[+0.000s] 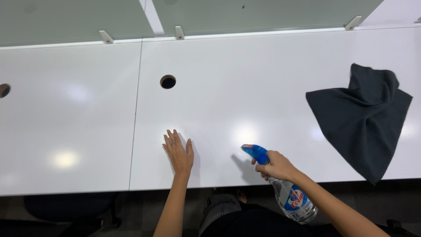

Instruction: The person sprays a white desk surface with liquid from a bottle and wipes the surface with a black cloth, then moves an office chair into position under the desk.

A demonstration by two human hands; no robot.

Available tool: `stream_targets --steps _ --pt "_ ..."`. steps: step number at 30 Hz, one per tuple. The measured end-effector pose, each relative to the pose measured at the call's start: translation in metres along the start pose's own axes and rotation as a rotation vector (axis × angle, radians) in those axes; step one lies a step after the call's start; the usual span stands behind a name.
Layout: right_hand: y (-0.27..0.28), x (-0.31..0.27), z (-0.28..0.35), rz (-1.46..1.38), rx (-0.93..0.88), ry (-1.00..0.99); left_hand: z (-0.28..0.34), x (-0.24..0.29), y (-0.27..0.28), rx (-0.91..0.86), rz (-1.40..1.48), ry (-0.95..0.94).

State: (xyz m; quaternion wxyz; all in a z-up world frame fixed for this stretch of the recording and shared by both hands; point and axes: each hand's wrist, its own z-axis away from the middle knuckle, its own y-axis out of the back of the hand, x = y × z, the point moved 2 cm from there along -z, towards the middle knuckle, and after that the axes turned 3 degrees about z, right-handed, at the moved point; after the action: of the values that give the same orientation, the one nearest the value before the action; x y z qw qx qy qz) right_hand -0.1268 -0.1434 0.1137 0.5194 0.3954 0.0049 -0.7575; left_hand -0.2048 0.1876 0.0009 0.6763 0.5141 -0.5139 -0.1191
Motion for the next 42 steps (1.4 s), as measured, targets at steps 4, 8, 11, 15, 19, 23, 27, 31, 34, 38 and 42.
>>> stream_targets --steps 4,8,11,15,19,23,27,31,34,38,42 --pt "0.002 0.004 0.013 -0.03 0.005 0.04 0.031 -0.011 0.018 0.06 -0.037 0.021" --pt "-0.001 -0.012 0.024 0.027 -0.023 0.059 0.05 -0.026 0.035 0.092 -0.079 0.073" --pt "-0.011 -0.037 0.028 0.109 -0.058 0.102 0.058 -0.037 0.044 0.136 -0.074 0.124" --pt "-0.032 -0.075 0.021 0.137 -0.116 0.172 0.061 -0.053 0.059 0.15 -0.067 0.184" --pt "-0.054 -0.107 0.006 0.135 -0.156 0.197 0.056 -0.074 0.072 0.151 -0.065 0.202" --pt "-0.063 -0.133 -0.008 0.14 -0.14 0.198 0.033 -0.102 0.09 0.16 -0.042 0.21" --pt "-0.062 -0.152 -0.027 0.161 -0.081 0.16 -0.004 -0.128 0.096 0.153 -0.022 0.185" --pt "-0.057 -0.173 -0.048 0.114 -0.01 0.126 -0.049 -0.138 0.096 0.152 -0.001 0.124" --pt "-0.053 -0.19 -0.067 0.064 0.043 0.116 -0.08 -0.138 0.094 0.144 0.026 0.056" --pt "-0.048 -0.213 -0.09 0.017 0.094 0.086 -0.115 -0.139 0.094 0.132 0.068 0.013" --pt "-0.036 -0.237 -0.11 -0.074 0.15 0.088 -0.147 -0.142 0.095 0.1 0.063 -0.017"
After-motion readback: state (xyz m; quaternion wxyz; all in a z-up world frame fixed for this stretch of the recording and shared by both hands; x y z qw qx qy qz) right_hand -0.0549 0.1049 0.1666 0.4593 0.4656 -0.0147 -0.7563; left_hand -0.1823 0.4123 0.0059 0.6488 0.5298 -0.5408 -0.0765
